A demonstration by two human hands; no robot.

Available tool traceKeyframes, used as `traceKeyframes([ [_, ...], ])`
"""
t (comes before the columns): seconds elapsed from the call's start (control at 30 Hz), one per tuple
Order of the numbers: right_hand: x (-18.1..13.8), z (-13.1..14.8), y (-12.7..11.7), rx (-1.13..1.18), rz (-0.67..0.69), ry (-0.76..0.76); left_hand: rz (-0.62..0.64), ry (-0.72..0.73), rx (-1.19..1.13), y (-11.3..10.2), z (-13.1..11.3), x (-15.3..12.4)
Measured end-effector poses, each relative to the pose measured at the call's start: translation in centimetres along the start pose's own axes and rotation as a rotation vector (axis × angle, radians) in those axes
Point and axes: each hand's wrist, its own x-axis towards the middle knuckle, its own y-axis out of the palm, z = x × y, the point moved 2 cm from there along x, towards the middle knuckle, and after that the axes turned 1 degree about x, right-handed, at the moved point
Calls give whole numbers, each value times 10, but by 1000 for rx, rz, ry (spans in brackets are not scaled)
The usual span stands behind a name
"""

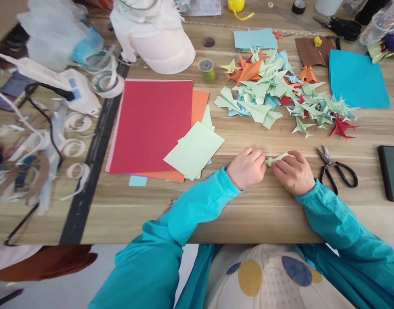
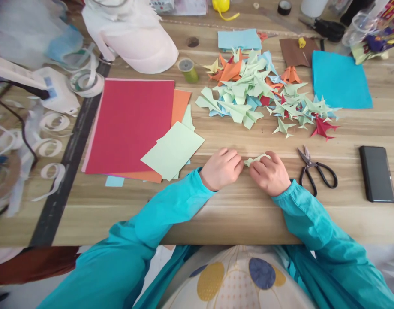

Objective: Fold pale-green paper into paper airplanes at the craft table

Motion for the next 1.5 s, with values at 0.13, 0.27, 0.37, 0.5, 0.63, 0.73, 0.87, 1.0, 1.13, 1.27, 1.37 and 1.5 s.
traceKeyframes([
  [0.13,3,4,-3,-42,-34,6,-118,55,63,1,-4,-2],
  [0.27,1,7,-1,-82,-108,4,-215,40,75,2,0,-5],
  [0.37,-2,8,1,-76,-152,20,-242,23,64,2,3,-5],
  [0.5,-4,11,3,-66,-144,20,-233,-1,67,2,2,-6],
  [0.63,-2,12,1,-66,-104,14,-211,-87,20,3,4,-9],
  [0.73,0,11,-1,-57,-93,10,-177,-80,-12,3,6,-10],
  [0.87,1,9,-1,-24,-88,33,-121,-76,-19,3,8,-8],
  [1.0,2,8,1,-23,-91,59,-75,-75,-30,4,8,-6],
  [1.13,1,7,3,-9,-83,61,-55,-104,-25,4,11,-12],
  [1.27,0,7,4,-11,-95,62,-82,-161,24,0,10,-22],
  [1.37,0,7,3,-15,-95,57,-104,-168,-6,-5,-7,-29],
  [1.5,1,6,2,10,-78,65,-20,-314,4,-9,-33,-33],
])
